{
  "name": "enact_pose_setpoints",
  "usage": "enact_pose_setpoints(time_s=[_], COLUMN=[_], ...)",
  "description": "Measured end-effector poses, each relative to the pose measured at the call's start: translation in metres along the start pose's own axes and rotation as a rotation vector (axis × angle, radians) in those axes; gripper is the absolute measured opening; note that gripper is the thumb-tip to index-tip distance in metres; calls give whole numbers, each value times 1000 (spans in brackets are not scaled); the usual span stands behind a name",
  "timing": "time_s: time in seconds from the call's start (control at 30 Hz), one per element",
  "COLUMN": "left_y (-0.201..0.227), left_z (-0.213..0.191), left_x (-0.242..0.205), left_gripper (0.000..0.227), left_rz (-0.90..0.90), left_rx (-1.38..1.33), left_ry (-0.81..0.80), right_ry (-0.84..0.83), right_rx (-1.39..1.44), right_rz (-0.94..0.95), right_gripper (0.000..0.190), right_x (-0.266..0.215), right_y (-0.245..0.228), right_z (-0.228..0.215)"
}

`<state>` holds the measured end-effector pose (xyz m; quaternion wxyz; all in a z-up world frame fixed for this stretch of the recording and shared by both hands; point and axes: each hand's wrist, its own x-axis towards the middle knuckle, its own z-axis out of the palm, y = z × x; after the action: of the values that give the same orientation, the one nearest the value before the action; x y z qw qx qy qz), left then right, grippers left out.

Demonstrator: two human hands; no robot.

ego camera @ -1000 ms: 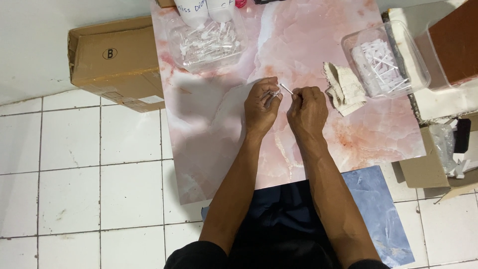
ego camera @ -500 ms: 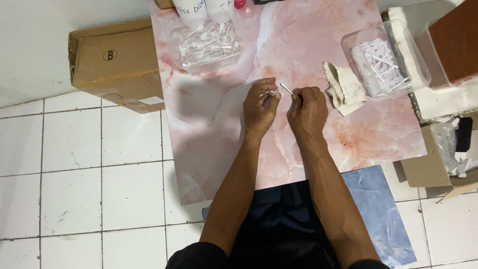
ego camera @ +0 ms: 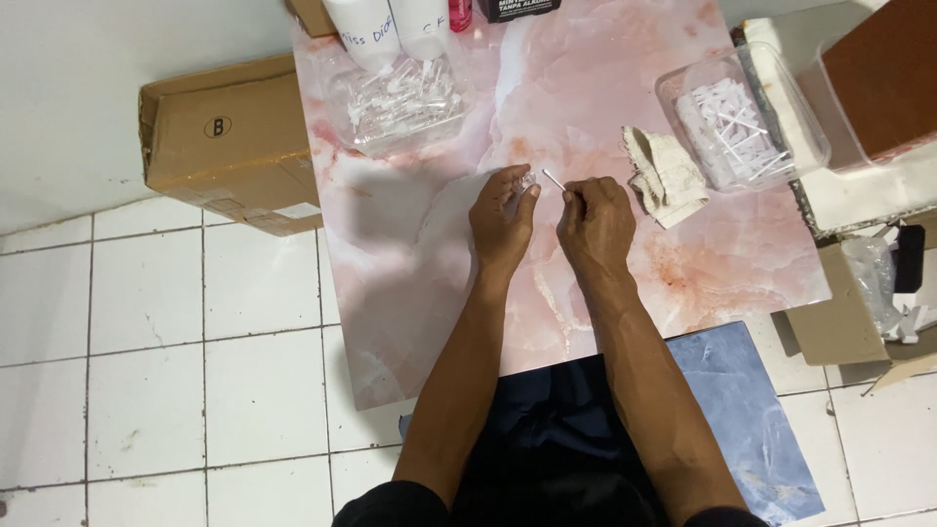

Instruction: Assembling and cleaning small perfume tester vials by inserting applicator sticks into caps and wiping them with a cloth.

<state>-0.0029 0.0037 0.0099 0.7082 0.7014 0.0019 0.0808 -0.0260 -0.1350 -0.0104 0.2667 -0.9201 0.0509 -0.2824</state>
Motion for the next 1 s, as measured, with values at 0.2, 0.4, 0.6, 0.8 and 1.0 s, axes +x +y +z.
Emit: enact_pose_setpoints(time_s=[0.2,0.4,0.6,0.8,1.0], left_y=[-45,-86,-68,-40,-39], left_z=[13,16,15,12,11], left_x=[2,11,8,-4,-6], left_gripper=[26,27,33,33,40], left_rz=[273,589,384,288,289], left_rx=[288,537,516,522,575], left_ry=[27,99,-14,-60,-85], right_ry=[30,37,38,25,-151], right_rx=[-19,-50,1,148,232], right_rz=[-2,-35,-16,65,214], right_gripper=[2,5,8,14,14], right_x=[-2,1,-1,1,4], right_y=[12,18,19,15,18], right_z=[11,18,18,9,-12])
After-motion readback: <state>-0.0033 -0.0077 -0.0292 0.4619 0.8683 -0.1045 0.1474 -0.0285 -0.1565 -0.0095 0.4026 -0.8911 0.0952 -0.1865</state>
